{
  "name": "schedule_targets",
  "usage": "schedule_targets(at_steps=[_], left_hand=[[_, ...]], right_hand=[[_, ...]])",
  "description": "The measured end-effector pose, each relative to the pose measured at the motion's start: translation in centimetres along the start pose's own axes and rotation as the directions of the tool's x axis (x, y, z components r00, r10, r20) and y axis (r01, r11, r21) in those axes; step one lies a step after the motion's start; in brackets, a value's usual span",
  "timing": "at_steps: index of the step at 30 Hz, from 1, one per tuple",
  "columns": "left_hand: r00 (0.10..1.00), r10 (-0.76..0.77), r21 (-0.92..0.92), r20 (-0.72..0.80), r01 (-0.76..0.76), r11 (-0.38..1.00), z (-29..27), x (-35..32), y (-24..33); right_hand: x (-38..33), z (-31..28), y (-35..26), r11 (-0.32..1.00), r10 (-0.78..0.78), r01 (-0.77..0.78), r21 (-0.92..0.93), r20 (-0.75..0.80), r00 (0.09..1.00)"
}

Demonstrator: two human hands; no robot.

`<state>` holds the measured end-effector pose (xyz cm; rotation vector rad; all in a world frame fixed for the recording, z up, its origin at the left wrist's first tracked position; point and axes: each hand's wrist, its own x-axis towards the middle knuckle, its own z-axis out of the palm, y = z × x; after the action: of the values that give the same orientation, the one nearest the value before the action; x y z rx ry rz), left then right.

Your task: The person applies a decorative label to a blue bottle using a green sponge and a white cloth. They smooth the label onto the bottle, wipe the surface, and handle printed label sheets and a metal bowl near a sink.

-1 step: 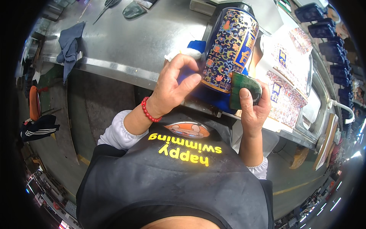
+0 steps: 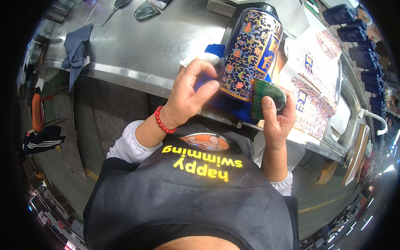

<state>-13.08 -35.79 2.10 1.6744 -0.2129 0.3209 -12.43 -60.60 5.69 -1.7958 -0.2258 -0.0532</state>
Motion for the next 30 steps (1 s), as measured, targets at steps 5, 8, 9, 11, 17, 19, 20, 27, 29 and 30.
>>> schedule_targets(at_steps=[5,8,9,11,17,19,20,27,29,30], left_hand=[[1.0,-0.018,-0.02,0.003,0.018,1.0,0.07,-0.17,-0.29],[1.0,0.002,0.067,0.029,-0.004,0.998,0.16,-0.27,-0.29],[1.0,0.008,0.068,0.024,-0.01,0.998,0.21,-0.3,-0.28],[1.0,0.024,0.082,0.006,-0.024,0.996,0.36,-0.34,-0.26],[0.999,0.018,0.025,-0.049,-0.016,1.0,0.73,-0.47,-0.26],[0.999,0.015,0.034,-0.049,-0.014,0.999,0.69,-0.5,-0.25],[0.999,0.015,0.039,-0.049,-0.013,0.999,0.65,-0.51,-0.22],[0.995,0.056,-0.019,-0.083,-0.058,0.998,0.35,-0.27,0.17],[0.998,0.04,-0.015,-0.041,-0.04,0.999,0.16,-0.18,0.26],[0.999,0.03,-0.007,-0.028,-0.03,1.0,0.05,-0.13,0.29]], right_hand=[[-0.01,0.11,0.01,1.0,0.012,-0.012,0.004,-0.015,1.0],[-0.05,0.19,-0.07,1.0,0.001,-0.001,-0.004,-0.026,1.0],[-0.06,0.19,-0.08,1.0,0.003,-0.003,-0.001,-0.012,1.0],[-0.07,0.14,-0.08,1.0,0.009,-0.009,0.004,0.001,1.0],[-0.13,-0.03,0.11,1.0,0.011,-0.011,0.0,0.001,1.0],[-0.14,-0.03,0.14,1.0,0.01,-0.01,0.004,0.004,1.0],[-0.15,-0.03,0.14,1.0,0.012,-0.012,0.005,0.004,1.0],[-0.05,0.0,0.09,1.0,0.009,-0.009,-0.003,0.008,1.0],[-0.03,0.0,0.08,1.0,0.014,-0.014,-0.006,0.01,1.0],[-0.02,-0.01,0.06,1.0,0.014,-0.014,-0.006,0.012,1.0]])
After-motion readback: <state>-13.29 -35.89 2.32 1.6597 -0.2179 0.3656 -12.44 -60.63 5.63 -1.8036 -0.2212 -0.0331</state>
